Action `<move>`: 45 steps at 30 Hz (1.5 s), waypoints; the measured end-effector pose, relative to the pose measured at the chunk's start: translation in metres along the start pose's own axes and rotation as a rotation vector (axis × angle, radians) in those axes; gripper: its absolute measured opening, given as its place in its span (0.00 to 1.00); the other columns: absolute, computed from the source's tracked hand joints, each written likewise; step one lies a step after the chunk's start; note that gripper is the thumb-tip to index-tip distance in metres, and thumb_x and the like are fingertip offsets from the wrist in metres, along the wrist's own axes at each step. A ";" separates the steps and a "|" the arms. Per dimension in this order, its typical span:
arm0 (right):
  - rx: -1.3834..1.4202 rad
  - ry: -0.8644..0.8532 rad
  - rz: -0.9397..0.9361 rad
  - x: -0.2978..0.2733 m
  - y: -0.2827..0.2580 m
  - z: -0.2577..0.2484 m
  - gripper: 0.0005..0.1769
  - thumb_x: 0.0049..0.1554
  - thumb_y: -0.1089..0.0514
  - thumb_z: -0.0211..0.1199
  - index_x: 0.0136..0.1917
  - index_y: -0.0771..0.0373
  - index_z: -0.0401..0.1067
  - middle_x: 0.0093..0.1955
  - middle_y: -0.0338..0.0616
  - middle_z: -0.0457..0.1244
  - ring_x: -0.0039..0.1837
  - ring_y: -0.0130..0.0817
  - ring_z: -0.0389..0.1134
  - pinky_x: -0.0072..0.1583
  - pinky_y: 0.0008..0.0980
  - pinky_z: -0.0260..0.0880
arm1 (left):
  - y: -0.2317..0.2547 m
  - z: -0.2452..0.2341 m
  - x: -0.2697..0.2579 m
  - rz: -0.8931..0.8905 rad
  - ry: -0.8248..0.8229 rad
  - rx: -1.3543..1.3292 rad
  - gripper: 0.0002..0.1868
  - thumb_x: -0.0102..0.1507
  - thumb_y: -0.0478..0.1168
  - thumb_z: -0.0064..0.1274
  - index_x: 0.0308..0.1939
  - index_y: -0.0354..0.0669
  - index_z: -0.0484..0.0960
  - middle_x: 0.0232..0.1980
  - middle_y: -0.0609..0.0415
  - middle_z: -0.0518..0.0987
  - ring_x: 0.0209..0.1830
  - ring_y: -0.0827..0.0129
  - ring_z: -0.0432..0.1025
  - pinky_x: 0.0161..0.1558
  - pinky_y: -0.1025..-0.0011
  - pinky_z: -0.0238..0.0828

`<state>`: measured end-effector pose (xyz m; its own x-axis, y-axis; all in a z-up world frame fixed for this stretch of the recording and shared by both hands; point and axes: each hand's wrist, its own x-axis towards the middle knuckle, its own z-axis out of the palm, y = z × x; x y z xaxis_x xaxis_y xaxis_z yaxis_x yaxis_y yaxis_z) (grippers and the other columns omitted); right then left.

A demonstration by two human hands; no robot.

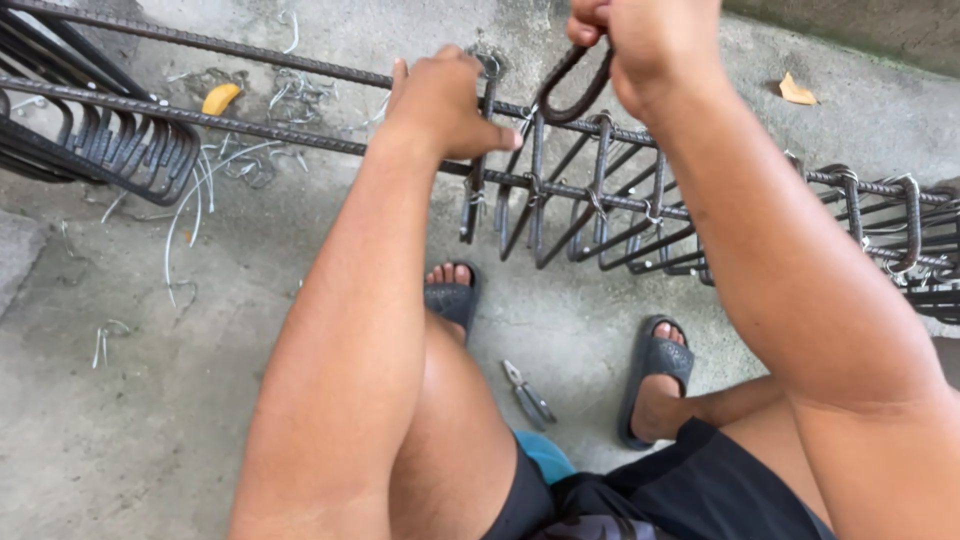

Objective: Tying rebar stirrups to longitudinal bars using wire and a manual twisting tool

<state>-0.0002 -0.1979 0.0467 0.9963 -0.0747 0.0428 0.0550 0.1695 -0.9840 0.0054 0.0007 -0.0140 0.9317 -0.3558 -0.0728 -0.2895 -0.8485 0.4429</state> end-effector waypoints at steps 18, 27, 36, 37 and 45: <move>-0.674 0.057 -0.602 0.005 0.062 0.050 0.15 0.59 0.74 0.48 0.31 0.66 0.61 0.26 0.38 0.54 0.30 0.27 0.49 0.32 0.32 0.49 | 0.001 -0.004 0.003 -0.022 -0.084 0.129 0.24 0.45 0.55 0.77 0.36 0.44 0.90 0.40 0.48 0.85 0.44 0.48 0.79 0.60 0.48 0.68; -0.708 0.059 -0.567 -0.001 0.067 0.049 0.11 0.65 0.73 0.49 0.42 0.63 0.65 0.29 0.38 0.56 0.29 0.25 0.51 0.30 0.29 0.46 | 0.005 -0.011 -0.003 -0.052 -0.114 0.142 0.26 0.47 0.56 0.77 0.39 0.41 0.89 0.40 0.46 0.85 0.40 0.48 0.80 0.52 0.51 0.75; -0.577 0.076 -0.639 -0.017 0.050 0.052 0.18 0.68 0.69 0.47 0.35 0.67 0.64 0.28 0.39 0.55 0.30 0.27 0.51 0.32 0.30 0.46 | -0.006 0.002 0.002 -0.003 -0.051 0.097 0.27 0.45 0.57 0.78 0.37 0.42 0.89 0.39 0.45 0.85 0.40 0.43 0.79 0.50 0.51 0.75; -0.603 0.085 -0.720 -0.016 0.044 0.054 0.17 0.67 0.70 0.47 0.35 0.68 0.65 0.28 0.40 0.55 0.30 0.27 0.50 0.32 0.31 0.45 | -0.005 -0.001 0.003 -0.016 -0.073 0.101 0.27 0.45 0.58 0.78 0.37 0.44 0.90 0.39 0.46 0.85 0.41 0.44 0.79 0.50 0.51 0.75; -0.610 0.067 -0.538 -0.001 0.062 0.042 0.17 0.60 0.76 0.47 0.33 0.64 0.65 0.26 0.39 0.56 0.28 0.26 0.53 0.30 0.27 0.49 | -0.009 0.002 0.007 0.001 -0.096 0.101 0.30 0.44 0.56 0.78 0.39 0.39 0.89 0.39 0.45 0.85 0.38 0.45 0.80 0.49 0.51 0.76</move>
<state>0.0054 -0.1463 -0.0070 0.8364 -0.0555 0.5452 0.4600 -0.4699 -0.7534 0.0140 0.0045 -0.0204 0.9073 -0.3889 -0.1599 -0.3158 -0.8813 0.3515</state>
